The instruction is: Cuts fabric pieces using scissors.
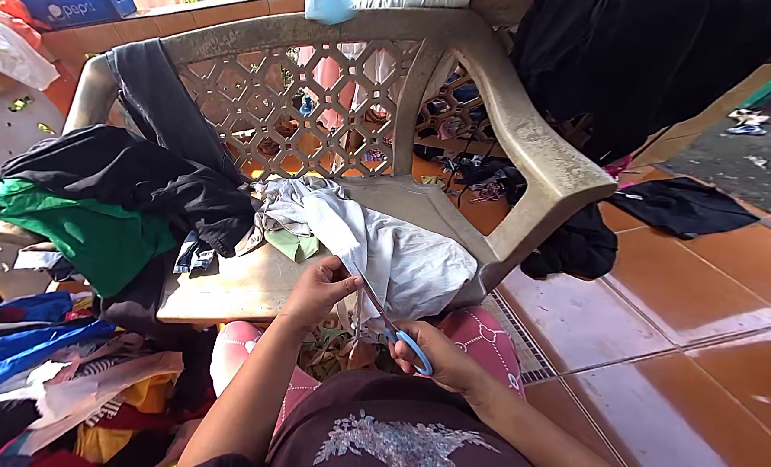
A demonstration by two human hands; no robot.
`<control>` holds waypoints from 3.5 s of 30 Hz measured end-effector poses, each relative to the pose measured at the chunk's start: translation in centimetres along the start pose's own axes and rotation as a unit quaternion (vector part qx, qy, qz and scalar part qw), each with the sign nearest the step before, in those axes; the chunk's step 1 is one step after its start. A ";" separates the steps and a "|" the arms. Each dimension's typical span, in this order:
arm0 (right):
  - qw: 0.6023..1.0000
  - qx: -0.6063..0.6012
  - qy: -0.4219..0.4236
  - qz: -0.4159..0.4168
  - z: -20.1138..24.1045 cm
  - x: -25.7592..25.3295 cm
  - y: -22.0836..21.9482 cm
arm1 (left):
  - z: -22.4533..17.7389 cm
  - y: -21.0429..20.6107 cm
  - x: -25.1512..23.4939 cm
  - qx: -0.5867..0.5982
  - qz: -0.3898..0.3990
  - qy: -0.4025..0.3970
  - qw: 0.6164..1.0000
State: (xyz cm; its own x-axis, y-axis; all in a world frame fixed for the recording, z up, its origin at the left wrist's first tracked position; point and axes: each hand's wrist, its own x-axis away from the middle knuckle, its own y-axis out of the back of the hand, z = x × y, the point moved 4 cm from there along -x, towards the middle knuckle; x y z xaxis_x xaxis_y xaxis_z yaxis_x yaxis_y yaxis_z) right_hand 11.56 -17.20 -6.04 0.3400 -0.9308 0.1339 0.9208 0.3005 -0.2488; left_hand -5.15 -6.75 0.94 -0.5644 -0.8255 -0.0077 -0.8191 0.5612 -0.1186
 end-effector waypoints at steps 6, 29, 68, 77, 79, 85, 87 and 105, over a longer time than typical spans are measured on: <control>1.000 0.010 0.010 0.023 0.4 -0.2 0.1 | -0.1 0.1 -0.1 0.008 0.069 0.024 0.997; 0.998 0.052 -0.010 0.015 0.8 -0.1 -0.5 | -0.7 -0.4 0.5 -0.055 0.110 0.072 0.990; 0.999 0.022 0.015 0.046 1.1 -0.6 -1.1 | -1.9 0.3 1.1 -0.029 0.062 0.012 0.998; 0.998 0.034 0.027 0.045 0.8 -0.6 -1.0 | -1.4 0.0 1.2 -0.044 0.097 0.013 0.994; 0.998 0.029 0.025 0.045 1.0 -0.6 -1.2 | -1.4 -0.2 1.2 -0.052 0.118 0.018 0.992; 0.999 0.014 0.034 0.040 1.2 -0.8 -1.5 | -1.1 -0.3 1.1 -0.074 0.131 0.029 0.988; 0.998 0.017 0.038 0.036 1.1 -0.8 -1.5 | -1.1 -0.3 1.1 -0.080 0.134 0.033 0.987; 0.996 -0.046 0.061 0.047 1.1 -0.7 -2.2 | -0.8 -0.3 1.3 -0.054 0.138 -0.030 0.989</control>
State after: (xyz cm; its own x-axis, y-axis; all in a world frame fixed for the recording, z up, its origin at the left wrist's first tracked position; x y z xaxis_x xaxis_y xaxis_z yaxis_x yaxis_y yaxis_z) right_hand 9.49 -17.00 -4.56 0.3930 -0.9195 -0.0111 0.8625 0.3727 -0.3424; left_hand -5.72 -7.92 1.80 -0.7629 -0.6410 -0.0844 -0.6436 0.7654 0.0037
